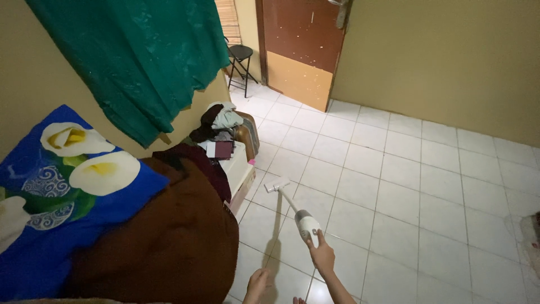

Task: The person uses a handheld vacuum cleaner to clean the tiled floor of a room. They move the vacuum back and forth across the floor, navigating around a shoe rack, a blue stool, and a pile of bedding.

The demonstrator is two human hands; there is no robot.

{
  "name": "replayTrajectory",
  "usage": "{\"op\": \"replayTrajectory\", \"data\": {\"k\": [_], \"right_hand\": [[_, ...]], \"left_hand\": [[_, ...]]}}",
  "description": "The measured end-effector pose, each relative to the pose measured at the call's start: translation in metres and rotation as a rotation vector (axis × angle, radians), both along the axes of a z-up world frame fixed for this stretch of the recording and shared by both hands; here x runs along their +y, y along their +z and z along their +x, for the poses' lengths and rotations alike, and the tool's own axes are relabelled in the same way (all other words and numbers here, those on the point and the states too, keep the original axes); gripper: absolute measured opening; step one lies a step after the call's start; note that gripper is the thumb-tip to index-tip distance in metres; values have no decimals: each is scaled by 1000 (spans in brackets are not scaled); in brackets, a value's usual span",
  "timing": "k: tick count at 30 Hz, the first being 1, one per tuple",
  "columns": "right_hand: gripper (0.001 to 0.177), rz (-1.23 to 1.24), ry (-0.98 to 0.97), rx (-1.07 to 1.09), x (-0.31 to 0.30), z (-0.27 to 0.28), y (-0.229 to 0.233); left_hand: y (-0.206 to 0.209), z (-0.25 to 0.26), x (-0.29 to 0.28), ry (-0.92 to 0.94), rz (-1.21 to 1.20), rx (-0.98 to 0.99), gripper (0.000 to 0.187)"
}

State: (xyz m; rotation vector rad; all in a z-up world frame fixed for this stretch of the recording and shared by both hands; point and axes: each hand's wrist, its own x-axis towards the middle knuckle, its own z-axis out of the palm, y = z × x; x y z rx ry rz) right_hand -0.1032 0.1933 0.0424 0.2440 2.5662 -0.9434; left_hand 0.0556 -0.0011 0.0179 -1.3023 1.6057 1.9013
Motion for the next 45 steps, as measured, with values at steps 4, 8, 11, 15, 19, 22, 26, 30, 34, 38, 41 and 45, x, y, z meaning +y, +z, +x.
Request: {"op": "replayTrajectory", "data": {"k": [4, 8, 11, 15, 19, 22, 26, 30, 34, 38, 41, 45], "right_hand": [[82, 0, -72, -65, 22, 57, 30], [81, 19, -94, -68, 38, 116, 49], [78, -21, -175, -143, 45, 155, 67], [83, 10, -146, -136, 55, 188, 58], [82, -17, -176, -197, 50, 208, 64], [84, -25, -154, -224, 42, 214, 62], [80, -51, -152, -239, 30, 213, 49], [83, -58, -163, -207, 20, 194, 31], [84, -22, -158, -193, 10, 157, 13], [85, -15, -117, -133, 1, 111, -13], [86, -29, -134, -165, -8, 71, -11], [83, -47, -110, -140, -23, 10, -23]], "left_hand": [[-7, 30, 8, 1, -28, 18, 50], [0, 74, 17, 35, -14, 31, 48], [-6, 101, 18, -14, 8, 60, 47], [3, 123, 23, -92, 27, -24, 49], [-5, 130, 23, -95, 8, -29, 45], [-15, 133, 17, -125, -6, -11, 44], [-18, 134, 8, -74, -12, 18, 44], [-18, 126, 4, -49, 8, 12, 43], [-13, 105, 6, 145, 111, 65, 38], [-1, 73, 1, 122, 28, -35, 43], [-4, 37, -10, 167, 58, -31, 43], [-11, -16, -28, 79, 8, 15, 35]]}}
